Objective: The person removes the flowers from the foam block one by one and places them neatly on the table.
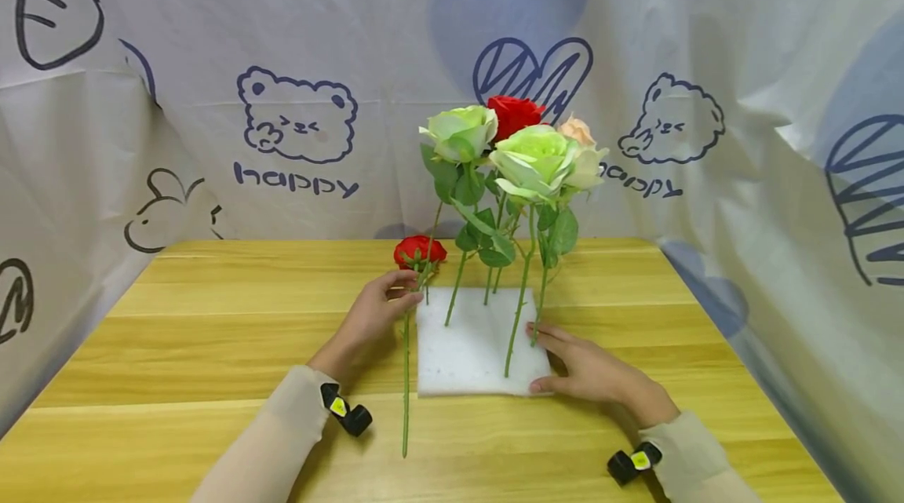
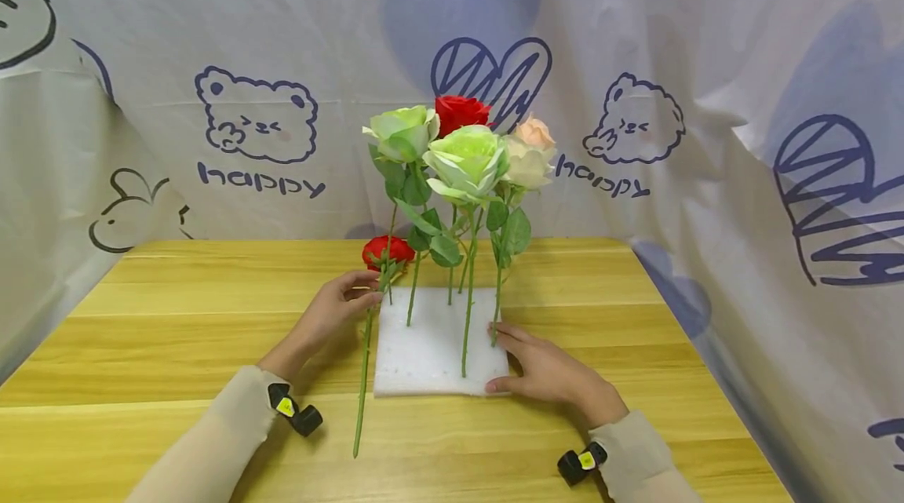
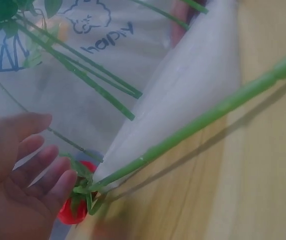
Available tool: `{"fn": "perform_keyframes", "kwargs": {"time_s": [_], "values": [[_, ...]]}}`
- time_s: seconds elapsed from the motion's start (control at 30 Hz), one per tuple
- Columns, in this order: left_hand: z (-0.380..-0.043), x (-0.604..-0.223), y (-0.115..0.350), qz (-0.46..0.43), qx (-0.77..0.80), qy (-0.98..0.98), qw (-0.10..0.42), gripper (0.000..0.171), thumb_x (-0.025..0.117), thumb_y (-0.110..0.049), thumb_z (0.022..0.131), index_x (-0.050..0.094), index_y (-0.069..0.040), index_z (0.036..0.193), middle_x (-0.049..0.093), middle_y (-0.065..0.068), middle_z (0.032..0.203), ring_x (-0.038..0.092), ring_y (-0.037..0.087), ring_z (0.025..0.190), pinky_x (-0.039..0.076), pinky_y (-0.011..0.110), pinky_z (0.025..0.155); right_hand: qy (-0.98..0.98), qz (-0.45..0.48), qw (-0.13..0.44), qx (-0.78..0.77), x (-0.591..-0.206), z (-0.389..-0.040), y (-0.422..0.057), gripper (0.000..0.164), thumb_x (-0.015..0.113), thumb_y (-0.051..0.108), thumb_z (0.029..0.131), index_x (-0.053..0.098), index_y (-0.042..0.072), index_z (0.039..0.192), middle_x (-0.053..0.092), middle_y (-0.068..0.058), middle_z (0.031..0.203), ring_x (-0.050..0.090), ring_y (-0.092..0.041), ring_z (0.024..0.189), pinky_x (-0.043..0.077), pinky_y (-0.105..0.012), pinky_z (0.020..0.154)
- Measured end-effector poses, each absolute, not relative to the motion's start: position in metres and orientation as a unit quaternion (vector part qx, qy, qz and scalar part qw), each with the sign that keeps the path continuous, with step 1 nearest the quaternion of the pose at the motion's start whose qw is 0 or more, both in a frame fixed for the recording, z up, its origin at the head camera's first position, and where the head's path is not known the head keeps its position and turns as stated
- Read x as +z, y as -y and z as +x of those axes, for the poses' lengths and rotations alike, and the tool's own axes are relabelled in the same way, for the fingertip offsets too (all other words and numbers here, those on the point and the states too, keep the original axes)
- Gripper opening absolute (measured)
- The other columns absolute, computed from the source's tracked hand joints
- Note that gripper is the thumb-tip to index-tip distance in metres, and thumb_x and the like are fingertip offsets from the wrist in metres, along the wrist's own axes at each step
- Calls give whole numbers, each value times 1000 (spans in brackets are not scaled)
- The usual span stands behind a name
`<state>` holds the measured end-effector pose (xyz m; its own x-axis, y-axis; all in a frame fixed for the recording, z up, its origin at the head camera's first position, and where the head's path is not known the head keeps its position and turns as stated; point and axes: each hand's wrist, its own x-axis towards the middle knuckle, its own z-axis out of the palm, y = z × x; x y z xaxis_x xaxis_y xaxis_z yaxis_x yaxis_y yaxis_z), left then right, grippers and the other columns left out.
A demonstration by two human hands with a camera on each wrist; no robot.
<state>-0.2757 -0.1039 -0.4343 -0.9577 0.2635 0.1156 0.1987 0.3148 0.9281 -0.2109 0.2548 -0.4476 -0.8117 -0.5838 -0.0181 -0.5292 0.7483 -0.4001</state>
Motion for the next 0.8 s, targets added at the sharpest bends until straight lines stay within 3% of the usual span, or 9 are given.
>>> {"fn": "perform_keyframes", "kwargs": {"time_s": [0.2,0.47,0.8], "values": [[-283,-435,101,164,572,-803,30,48,69,-22,94,55,-1,134,60,16,124,58,31,117,52,41,93,-934,-292,71,-192,-447,-211,-255,96,60,69,84,32,9,154,31,-15,155,38,-37,136,35,-51,109],[-288,-438,98,150,577,-802,32,43,68,-22,95,58,-3,132,62,7,114,59,25,109,52,35,88,-934,-295,70,-190,-446,-211,-255,95,59,68,84,32,9,154,31,-15,155,39,-37,135,37,-51,108],[-295,-445,95,146,589,-794,39,42,67,-22,96,58,-1,131,62,13,122,60,26,111,51,38,93,-934,-294,66,-191,-450,-212,-255,96,58,70,84,32,10,154,32,-15,155,38,-36,136,36,-51,109]]}}
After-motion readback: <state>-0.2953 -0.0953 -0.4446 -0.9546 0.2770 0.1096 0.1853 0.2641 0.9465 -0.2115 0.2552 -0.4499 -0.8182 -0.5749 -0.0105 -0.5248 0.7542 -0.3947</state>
